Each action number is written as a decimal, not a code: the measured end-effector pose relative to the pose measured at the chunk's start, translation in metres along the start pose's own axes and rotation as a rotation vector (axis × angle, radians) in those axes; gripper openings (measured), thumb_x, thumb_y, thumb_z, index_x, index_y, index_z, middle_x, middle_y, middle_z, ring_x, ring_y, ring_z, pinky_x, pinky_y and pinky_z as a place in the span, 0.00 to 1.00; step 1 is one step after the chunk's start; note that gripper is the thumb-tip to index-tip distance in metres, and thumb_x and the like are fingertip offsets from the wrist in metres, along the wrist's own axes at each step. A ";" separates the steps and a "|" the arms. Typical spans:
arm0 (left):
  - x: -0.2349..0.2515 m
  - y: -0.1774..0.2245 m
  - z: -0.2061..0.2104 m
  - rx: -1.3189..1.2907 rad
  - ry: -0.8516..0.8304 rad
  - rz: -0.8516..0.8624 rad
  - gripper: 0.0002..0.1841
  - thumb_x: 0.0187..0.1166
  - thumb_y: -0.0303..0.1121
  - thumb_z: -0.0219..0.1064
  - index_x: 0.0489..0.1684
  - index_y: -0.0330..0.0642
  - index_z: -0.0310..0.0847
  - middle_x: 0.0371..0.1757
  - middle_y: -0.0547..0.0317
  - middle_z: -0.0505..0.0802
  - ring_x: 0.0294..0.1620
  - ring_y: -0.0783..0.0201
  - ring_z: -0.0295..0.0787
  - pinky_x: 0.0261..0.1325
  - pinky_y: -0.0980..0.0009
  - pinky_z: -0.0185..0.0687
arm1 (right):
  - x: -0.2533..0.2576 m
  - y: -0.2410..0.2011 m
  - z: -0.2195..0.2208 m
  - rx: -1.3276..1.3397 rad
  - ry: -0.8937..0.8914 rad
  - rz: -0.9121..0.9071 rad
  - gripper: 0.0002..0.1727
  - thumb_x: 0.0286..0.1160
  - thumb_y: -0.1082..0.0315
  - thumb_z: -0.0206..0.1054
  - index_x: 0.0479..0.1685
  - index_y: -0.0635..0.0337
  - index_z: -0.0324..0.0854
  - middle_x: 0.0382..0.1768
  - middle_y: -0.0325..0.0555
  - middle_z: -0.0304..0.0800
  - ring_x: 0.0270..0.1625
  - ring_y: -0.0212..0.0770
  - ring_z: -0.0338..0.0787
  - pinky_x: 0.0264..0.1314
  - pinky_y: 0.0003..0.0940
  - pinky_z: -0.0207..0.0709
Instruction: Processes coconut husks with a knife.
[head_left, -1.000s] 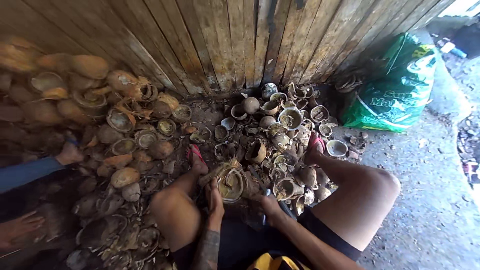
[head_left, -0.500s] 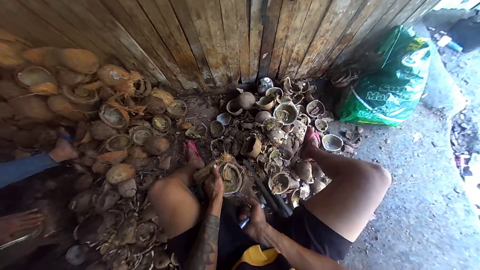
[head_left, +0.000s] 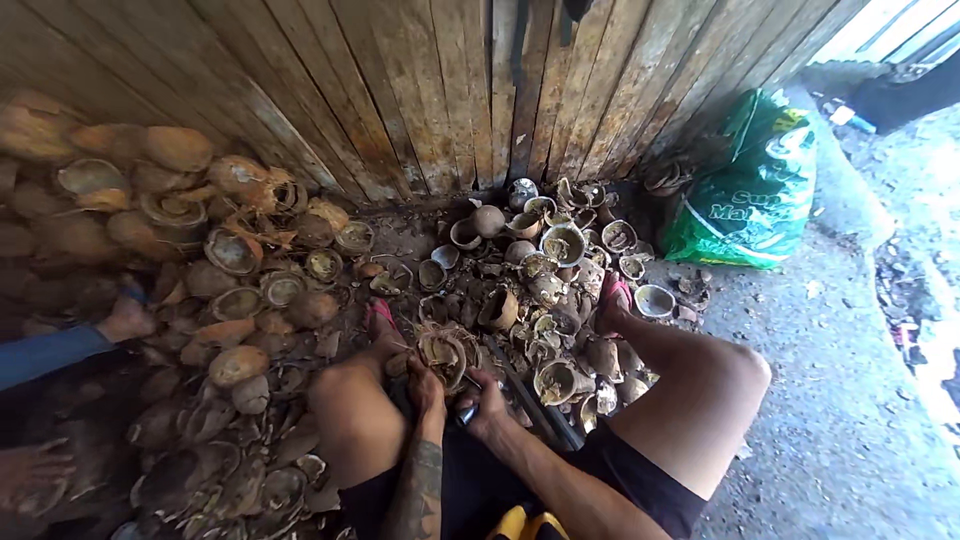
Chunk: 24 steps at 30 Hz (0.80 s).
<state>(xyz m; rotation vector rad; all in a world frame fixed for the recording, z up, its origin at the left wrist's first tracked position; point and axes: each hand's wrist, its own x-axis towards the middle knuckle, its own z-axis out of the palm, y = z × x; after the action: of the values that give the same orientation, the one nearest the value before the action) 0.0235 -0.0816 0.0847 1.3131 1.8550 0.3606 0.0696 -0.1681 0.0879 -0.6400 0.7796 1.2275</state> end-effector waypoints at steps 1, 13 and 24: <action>0.000 -0.001 -0.004 -0.017 -0.004 -0.021 0.38 0.95 0.56 0.36 0.71 0.28 0.78 0.70 0.30 0.85 0.74 0.40 0.80 0.78 0.43 0.70 | -0.003 0.001 0.008 -0.085 0.037 -0.042 0.17 0.87 0.58 0.58 0.26 0.52 0.70 0.07 0.32 0.61 0.06 0.29 0.65 0.09 0.24 0.68; -0.006 0.000 -0.014 -0.109 -0.099 0.535 0.21 0.87 0.30 0.52 0.69 0.25 0.80 0.68 0.34 0.88 0.72 0.49 0.83 0.80 0.56 0.71 | -0.074 -0.103 0.007 -0.878 0.149 -0.059 0.08 0.78 0.73 0.69 0.36 0.58 0.72 0.12 0.36 0.68 0.10 0.30 0.68 0.13 0.26 0.71; 0.034 -0.023 0.017 -0.108 0.135 0.594 0.19 0.86 0.41 0.64 0.42 0.29 0.92 0.46 0.42 0.95 0.53 0.60 0.92 0.66 0.63 0.82 | -0.021 -0.032 -0.042 -0.586 0.227 -0.144 0.11 0.75 0.68 0.73 0.35 0.60 0.73 0.13 0.39 0.69 0.09 0.33 0.66 0.11 0.30 0.66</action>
<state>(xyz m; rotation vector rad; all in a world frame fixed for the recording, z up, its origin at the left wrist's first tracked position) 0.0165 -0.0650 0.0441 1.7832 1.4894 0.8636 0.0901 -0.2207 0.0803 -1.3094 0.5406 1.2662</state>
